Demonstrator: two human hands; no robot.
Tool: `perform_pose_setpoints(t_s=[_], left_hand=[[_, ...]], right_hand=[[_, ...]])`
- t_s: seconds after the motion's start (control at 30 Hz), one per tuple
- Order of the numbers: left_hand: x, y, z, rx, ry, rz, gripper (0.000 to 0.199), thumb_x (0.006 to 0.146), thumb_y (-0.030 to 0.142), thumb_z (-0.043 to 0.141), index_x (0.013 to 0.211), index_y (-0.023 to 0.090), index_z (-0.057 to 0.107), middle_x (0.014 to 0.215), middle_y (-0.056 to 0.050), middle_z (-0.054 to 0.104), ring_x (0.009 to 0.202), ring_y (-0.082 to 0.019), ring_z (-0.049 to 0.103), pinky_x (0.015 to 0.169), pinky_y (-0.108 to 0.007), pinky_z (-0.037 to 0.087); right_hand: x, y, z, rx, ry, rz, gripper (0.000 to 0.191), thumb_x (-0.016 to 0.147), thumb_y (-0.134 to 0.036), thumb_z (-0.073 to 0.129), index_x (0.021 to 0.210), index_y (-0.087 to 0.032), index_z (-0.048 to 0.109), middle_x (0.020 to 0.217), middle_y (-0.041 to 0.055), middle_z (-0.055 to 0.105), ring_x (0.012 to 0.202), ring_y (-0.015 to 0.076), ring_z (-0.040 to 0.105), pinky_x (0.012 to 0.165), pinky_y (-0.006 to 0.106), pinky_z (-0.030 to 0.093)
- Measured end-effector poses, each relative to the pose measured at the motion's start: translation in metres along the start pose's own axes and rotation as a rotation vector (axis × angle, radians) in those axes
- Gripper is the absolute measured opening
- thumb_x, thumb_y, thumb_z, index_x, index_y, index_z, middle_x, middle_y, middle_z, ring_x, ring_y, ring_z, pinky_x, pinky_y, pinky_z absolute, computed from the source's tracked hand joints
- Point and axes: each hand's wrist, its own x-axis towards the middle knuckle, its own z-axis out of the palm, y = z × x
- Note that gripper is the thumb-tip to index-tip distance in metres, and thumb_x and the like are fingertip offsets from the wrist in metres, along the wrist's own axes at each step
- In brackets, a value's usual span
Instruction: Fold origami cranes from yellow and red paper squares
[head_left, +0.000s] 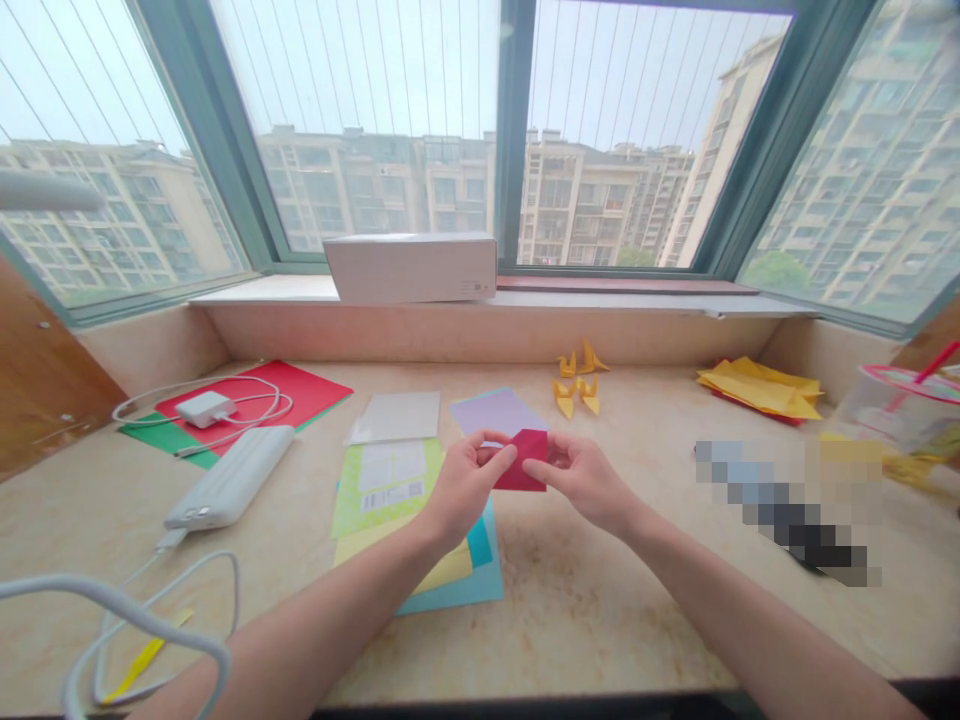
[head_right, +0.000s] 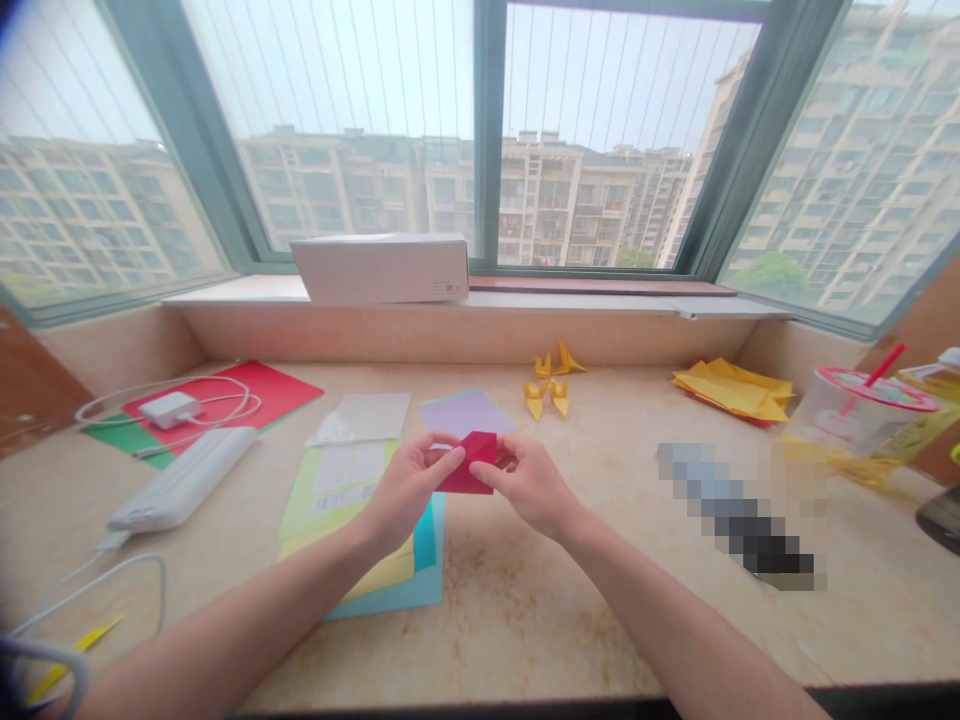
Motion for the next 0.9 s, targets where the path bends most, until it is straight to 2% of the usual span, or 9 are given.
perform_pose_setpoints(t_s=[0.13,0.23,0.43,0.57,0.67,0.9], left_hand=[[-0.004,0.003,0.001,0.029,-0.056,-0.001,0.036,0.078,0.042,0.078,0.095,0.014,0.063,0.075,-0.007,0.076,0.067,-0.019,0.071,0.065,-0.026,0.049],[-0.006,0.005,0.002,0.074,-0.106,-0.001,0.035,0.079,0.042,0.077,0.092,0.013,0.064,0.074,-0.007,0.076,0.069,-0.019,0.072,0.066,-0.026,0.049],[-0.006,0.002,0.004,0.018,-0.108,0.023,0.04,0.082,0.051,0.072,0.088,0.013,0.062,0.072,-0.008,0.075,0.07,-0.021,0.072,0.069,-0.029,0.053],[-0.007,0.004,0.005,-0.094,-0.13,0.049,0.042,0.081,0.046,0.075,0.102,0.014,0.059,0.072,-0.006,0.075,0.067,-0.018,0.071,0.071,-0.029,0.054],[-0.008,0.005,0.005,-0.145,-0.154,0.064,0.044,0.082,0.043,0.076,0.109,0.016,0.055,0.071,-0.004,0.074,0.066,-0.016,0.069,0.071,-0.029,0.054],[-0.009,0.008,0.005,-0.188,-0.229,0.067,0.032,0.084,0.041,0.074,0.096,0.018,0.055,0.076,-0.002,0.072,0.066,-0.015,0.068,0.07,-0.029,0.055]], right_hand=[[-0.003,-0.002,0.002,0.042,0.145,-0.02,0.033,0.08,-0.042,0.075,0.101,-0.017,0.072,0.091,0.0082,0.076,0.08,0.0219,0.07,0.075,0.036,0.056],[-0.005,-0.002,0.002,0.012,0.19,-0.031,0.032,0.081,-0.041,0.075,0.101,-0.018,0.072,0.089,0.0074,0.076,0.077,0.0208,0.068,0.072,0.035,0.055],[-0.007,0.002,0.0,0.037,0.151,-0.088,0.023,0.082,-0.037,0.075,0.099,-0.02,0.074,0.092,0.0065,0.075,0.081,0.0205,0.067,0.077,0.036,0.054],[-0.008,-0.001,-0.004,0.114,0.088,-0.162,0.02,0.085,-0.036,0.073,0.102,-0.026,0.078,0.1,0.0063,0.073,0.095,0.0223,0.066,0.086,0.038,0.053],[-0.01,-0.005,-0.008,0.181,0.009,-0.175,0.021,0.086,-0.035,0.073,0.106,-0.029,0.079,0.101,0.0058,0.07,0.094,0.0206,0.065,0.082,0.035,0.054],[-0.009,-0.012,-0.013,0.244,-0.009,-0.179,0.015,0.083,-0.034,0.077,0.096,-0.027,0.081,0.095,0.0054,0.068,0.09,0.0189,0.064,0.078,0.032,0.055]])
